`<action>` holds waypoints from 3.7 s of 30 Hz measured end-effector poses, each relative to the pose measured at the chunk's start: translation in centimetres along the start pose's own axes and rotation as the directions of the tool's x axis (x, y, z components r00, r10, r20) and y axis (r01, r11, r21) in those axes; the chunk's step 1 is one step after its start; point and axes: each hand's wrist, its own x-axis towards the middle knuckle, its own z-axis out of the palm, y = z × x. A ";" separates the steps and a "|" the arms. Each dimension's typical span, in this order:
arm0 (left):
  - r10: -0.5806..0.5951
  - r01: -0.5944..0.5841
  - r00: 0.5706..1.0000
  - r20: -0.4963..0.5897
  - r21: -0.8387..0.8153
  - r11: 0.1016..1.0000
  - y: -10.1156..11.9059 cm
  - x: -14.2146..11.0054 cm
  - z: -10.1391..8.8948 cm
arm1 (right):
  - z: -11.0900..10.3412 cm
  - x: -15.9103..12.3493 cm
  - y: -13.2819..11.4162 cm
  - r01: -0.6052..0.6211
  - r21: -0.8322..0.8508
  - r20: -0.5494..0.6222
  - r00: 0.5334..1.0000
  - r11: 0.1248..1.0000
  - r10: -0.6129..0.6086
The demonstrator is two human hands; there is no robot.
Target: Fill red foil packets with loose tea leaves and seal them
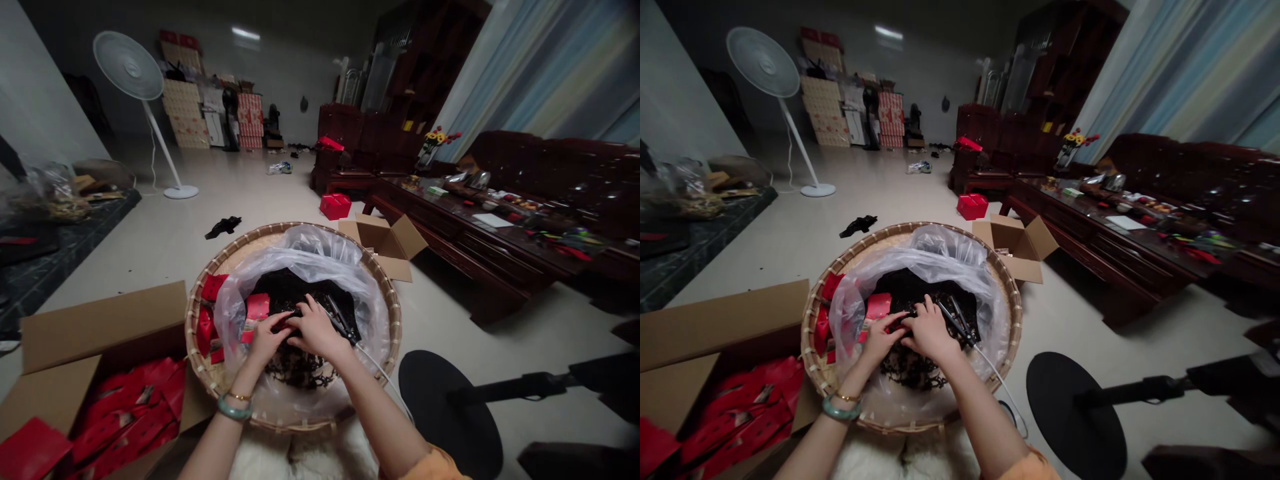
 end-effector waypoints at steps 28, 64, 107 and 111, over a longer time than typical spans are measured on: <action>-0.241 0.245 0.970 0.046 -0.204 0.948 3.7 0.7 -1.0 | 3.3 1.0 2.5 -0.143 0.965 0.038 0.904 0.220 0.425; -0.326 0.368 0.924 0.202 -0.230 0.901 1.0 -0.1 0.5 | 4.5 1.2 4.6 -0.019 0.862 -0.266 0.834 0.507 0.483; -0.191 0.186 0.981 -0.034 -0.119 0.975 -0.6 0.0 0.8 | -0.8 0.8 0.8 0.106 0.354 -0.314 0.949 0.929 0.011; -0.191 0.187 0.981 -0.026 -0.114 0.976 -0.7 0.0 0.9 | -0.5 0.7 0.9 0.132 0.338 -0.383 0.924 0.932 0.008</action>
